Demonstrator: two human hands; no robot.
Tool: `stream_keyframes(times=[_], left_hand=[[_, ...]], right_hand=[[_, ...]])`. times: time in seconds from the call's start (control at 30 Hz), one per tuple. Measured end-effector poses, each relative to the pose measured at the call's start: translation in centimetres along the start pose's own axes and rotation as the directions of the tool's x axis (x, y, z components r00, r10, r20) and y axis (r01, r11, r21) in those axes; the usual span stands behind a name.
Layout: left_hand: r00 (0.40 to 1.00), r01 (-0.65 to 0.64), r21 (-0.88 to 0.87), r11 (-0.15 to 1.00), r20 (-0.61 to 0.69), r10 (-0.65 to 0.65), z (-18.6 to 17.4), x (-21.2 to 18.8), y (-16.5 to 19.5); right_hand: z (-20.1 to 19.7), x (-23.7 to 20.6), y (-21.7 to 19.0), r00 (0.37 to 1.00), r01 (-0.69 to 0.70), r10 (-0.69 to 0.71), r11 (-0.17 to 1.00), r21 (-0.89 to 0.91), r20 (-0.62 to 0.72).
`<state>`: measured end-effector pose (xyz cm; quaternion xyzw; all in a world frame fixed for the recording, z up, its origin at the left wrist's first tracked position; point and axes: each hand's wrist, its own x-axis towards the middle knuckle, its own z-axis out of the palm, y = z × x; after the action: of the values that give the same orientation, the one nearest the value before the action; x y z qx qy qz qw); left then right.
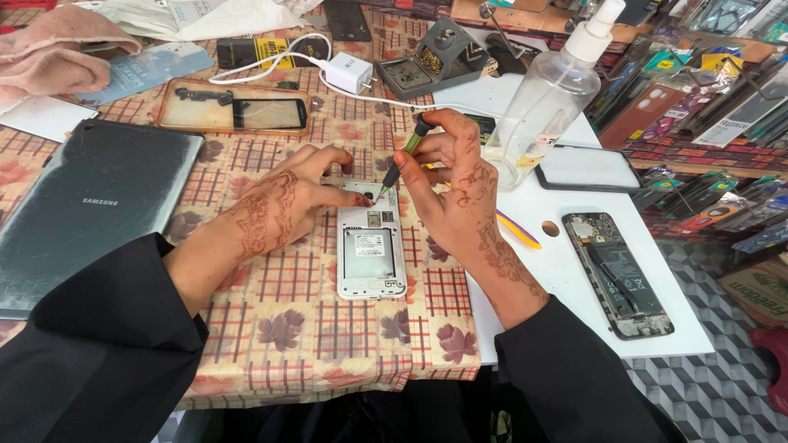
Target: The person cleans a smartphone motherboard with a toothbrush, then places it into the phone's chassis. They use a screwdriver to secure the motherboard with screws. The person handles the phone casing, motherboard, toothbrush, and screwdriver.
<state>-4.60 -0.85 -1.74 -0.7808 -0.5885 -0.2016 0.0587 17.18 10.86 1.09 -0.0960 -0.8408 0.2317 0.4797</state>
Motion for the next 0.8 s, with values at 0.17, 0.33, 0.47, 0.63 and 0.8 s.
stream_keyframes(times=[0.17,0.33,0.47,0.63,0.8], left_hand=[[1.0,0.003,0.024,1.0,0.01,-0.003,-0.12,0.17,0.15],[0.999,-0.003,-0.027,1.0,-0.045,0.002,-0.38,0.01,0.09],[0.995,-0.019,-0.08,0.997,-0.102,0.011,-0.61,-0.23,-0.04],[0.991,-0.035,-0.046,0.998,-0.128,0.029,-0.55,-0.32,0.01],[0.993,-0.026,-0.052,0.998,-0.119,0.02,-0.52,-0.29,0.0]], right_hand=[[0.05,-0.01,0.09,1.0,-0.002,0.002,1.0,0.003,0.0],[0.09,-0.03,0.15,1.0,0.003,-0.003,1.0,0.008,-0.004],[0.07,-0.05,0.17,1.0,0.01,-0.01,1.0,0.011,-0.001],[0.13,-0.04,0.11,1.0,0.021,-0.021,0.999,0.042,0.004],[0.1,-0.02,0.11,1.0,0.021,-0.021,0.999,0.035,-0.002]])
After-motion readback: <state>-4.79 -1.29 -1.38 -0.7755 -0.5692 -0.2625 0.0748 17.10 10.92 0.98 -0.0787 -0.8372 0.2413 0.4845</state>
